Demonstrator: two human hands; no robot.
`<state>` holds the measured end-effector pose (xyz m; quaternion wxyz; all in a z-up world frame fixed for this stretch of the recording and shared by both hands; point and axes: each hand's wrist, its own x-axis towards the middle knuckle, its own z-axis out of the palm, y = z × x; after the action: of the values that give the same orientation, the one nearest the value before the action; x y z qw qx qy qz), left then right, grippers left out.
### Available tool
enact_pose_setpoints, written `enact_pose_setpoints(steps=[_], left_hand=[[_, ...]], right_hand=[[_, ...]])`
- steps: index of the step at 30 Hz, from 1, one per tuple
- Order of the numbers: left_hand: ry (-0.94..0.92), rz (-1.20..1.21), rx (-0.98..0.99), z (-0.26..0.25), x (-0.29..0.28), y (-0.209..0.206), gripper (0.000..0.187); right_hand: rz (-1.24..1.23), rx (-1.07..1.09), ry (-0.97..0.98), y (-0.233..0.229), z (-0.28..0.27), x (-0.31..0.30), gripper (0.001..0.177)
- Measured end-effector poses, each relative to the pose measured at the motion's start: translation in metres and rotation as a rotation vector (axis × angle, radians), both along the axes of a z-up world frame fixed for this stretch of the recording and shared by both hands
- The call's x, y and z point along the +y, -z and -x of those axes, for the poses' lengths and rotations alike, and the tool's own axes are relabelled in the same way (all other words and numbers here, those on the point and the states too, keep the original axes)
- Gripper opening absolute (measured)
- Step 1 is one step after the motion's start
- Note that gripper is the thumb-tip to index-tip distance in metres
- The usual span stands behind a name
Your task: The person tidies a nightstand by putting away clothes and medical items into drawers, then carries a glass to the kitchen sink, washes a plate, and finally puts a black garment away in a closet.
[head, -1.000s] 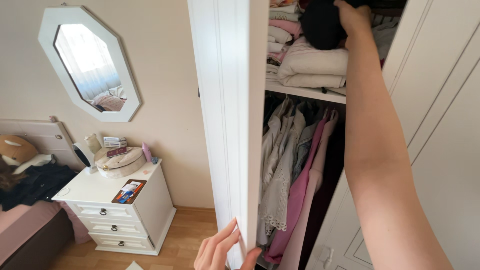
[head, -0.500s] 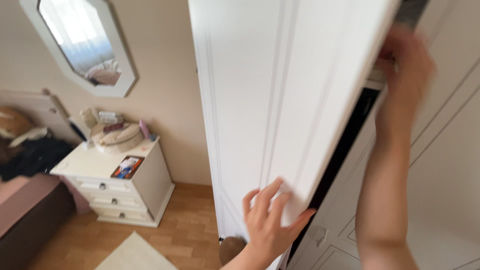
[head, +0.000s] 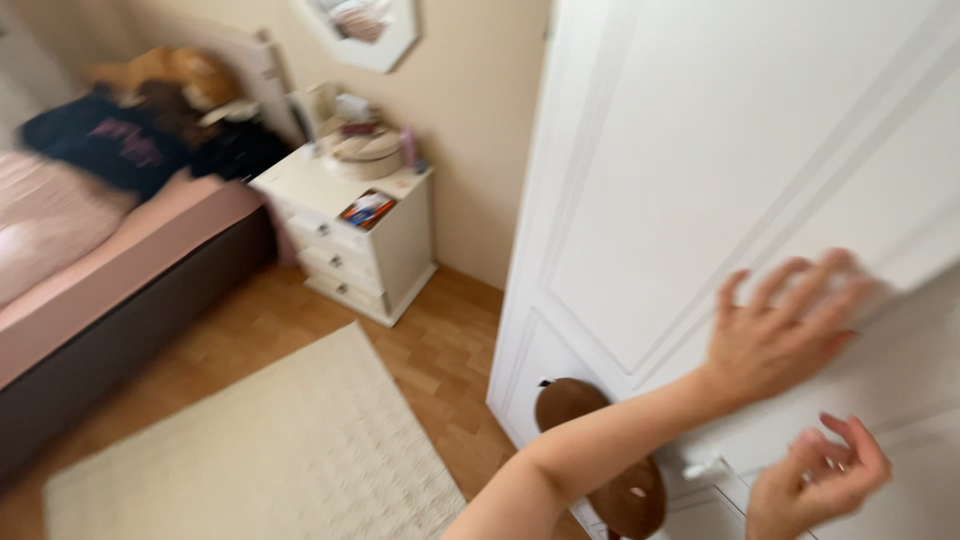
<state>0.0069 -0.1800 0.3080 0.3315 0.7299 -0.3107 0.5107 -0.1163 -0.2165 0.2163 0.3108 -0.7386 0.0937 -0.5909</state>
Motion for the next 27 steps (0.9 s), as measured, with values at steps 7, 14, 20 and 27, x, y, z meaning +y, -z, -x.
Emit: enact_pose_setpoints(steps=[7, 14, 20, 27], left_hand=[[-0.109, -0.48, 0.144, -0.006, 0.012, -0.011, 0.045], [0.267, -0.231, 0.406, -0.069, 0.12, 0.101, 0.045], [0.069, -0.271, 0.919, -0.081, 0.362, 0.18, 0.034], [-0.216, 0.066, 1.305, -0.037, 0.549, 0.229, 0.034]], right_hand=[[-0.053, 0.079, -0.169, 0.026, -0.013, 0.026, 0.031], [-0.15, 0.369, -0.528, 0.052, -0.083, 0.093, 0.025], [-0.067, 0.62, -0.934, 0.074, -0.14, 0.241, 0.027], [0.018, 0.621, -1.064, 0.12, -0.201, 0.374, 0.022]])
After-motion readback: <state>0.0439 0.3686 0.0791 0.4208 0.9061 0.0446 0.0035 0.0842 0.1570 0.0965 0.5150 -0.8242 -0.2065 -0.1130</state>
